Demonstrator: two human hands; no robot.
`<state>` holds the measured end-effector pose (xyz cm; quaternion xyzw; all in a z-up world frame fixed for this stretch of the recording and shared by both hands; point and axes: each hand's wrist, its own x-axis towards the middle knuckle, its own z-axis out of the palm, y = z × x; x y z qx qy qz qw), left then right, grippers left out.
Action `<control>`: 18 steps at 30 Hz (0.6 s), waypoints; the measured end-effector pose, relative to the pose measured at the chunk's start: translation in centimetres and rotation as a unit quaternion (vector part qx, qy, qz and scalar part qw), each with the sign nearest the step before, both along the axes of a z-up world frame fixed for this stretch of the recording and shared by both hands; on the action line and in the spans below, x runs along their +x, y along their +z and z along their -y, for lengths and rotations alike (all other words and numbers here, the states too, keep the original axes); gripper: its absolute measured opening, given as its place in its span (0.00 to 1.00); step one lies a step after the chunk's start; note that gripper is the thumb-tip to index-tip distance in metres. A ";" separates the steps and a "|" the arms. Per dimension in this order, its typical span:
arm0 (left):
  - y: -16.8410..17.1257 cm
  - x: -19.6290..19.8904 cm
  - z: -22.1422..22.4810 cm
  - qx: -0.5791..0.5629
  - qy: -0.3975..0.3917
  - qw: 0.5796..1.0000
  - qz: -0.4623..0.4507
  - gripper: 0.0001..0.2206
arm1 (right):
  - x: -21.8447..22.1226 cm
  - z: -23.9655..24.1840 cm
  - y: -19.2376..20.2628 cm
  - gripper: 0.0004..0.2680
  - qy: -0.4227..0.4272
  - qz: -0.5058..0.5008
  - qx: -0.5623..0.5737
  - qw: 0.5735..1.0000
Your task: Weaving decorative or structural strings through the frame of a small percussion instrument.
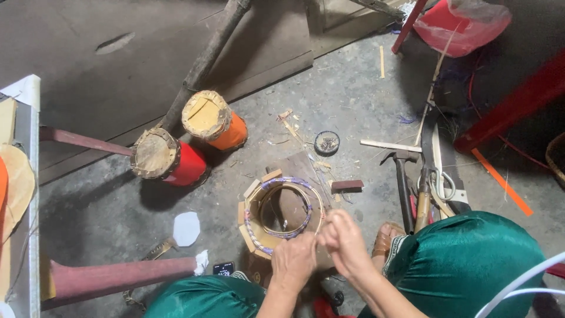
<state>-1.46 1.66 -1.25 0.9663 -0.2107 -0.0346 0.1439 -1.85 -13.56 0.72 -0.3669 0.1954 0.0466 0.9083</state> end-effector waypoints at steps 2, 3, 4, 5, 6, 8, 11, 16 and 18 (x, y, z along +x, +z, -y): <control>0.2 0.0 0.3 -0.004 0.001 1.000 0.001 0.15 | -0.9 0.9 -0.4 0.03 -0.071 -0.062 0.075 0.993; 0.1 0.0 0.4 0.009 0.001 1.000 -0.009 0.12 | -1.4 1.4 -1.4 0.05 -0.116 -0.099 0.126 0.980; 0.1 -0.1 0.5 0.021 0.000 1.000 -0.018 0.11 | -1.8 1.9 -2.4 0.07 -0.159 -0.135 0.176 0.962; 0.3 -0.1 0.7 0.022 -0.002 1.000 -0.020 0.11 | -1.9 1.8 -4.8 0.07 -0.162 -0.137 0.176 0.961; 0.6 -0.1 0.9 0.026 -0.012 0.999 -0.032 0.11 | -2.0 1.8 -7.2 0.08 -0.165 -0.153 0.152 0.962; 0.7 -0.2 1.2 0.029 -0.027 0.998 -0.044 0.12 | -1.4 1.6 -11.0 0.09 -0.173 -0.170 0.127 0.962; 0.7 -0.3 1.2 0.011 -0.043 0.997 -0.055 0.09 | 0.4 0.8 -13.9 0.12 -0.192 -0.127 0.161 0.960; 2.0 0.4 1.4 0.021 -0.034 0.989 -0.139 0.11 | 3.3 -1.9 -14.0 0.03 -0.089 -0.259 0.187 0.943; 3.6 0.8 1.4 0.029 -0.043 0.985 -0.165 0.11 | 4.3 -2.4 -12.5 0.06 -0.083 -0.269 0.240 0.929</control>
